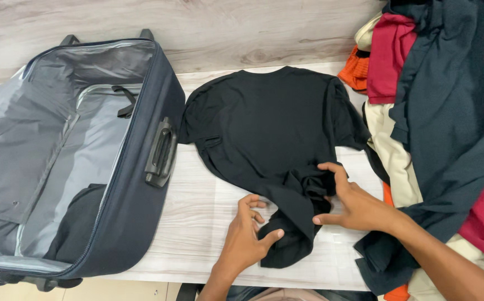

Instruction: The person folds two black t-shirts on a table next to an open suitcase. They smooth each shirt, fold the sleeves and sides, then fold the garment in half and place it into the suitcase. The second shirt is folded similarly and placed on top of the first.

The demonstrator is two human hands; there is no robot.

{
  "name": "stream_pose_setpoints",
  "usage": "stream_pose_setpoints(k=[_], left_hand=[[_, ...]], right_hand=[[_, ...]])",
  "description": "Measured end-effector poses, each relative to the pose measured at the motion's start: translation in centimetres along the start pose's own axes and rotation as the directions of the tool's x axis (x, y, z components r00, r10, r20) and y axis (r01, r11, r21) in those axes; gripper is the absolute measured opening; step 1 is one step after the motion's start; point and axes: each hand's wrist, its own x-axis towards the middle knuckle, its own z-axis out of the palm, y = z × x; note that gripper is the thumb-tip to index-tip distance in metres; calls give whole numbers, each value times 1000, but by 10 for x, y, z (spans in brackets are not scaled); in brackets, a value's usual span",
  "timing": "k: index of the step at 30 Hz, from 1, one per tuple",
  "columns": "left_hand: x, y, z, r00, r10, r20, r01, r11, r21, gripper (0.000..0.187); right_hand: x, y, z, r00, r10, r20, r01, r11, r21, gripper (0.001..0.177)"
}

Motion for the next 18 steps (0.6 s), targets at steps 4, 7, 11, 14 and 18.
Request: stream_pose_setpoints(k=[4,7,11,14,18], left_hand=[[2,10,5,993,-89,80,59,946,318,59],[1,6,9,989,25,144,-69,950,306,40],[1,-2,7,994,-42,97,28,988,149,28],[0,-9,-8,996,-45,75,60,975,-215,34],[-7,-4,-26,963,-270,11,269,962,53,34]], right_hand=[[5,3,8,999,37,-19,-35,995,90,80],[7,15,11,996,31,-80,-12,972,234,58],[11,29,5,987,-29,-157,128,732,670,47],[11,33,-10,954,35,-298,218,600,770,39],[4,16,-18,963,83,-255,3,948,319,37]])
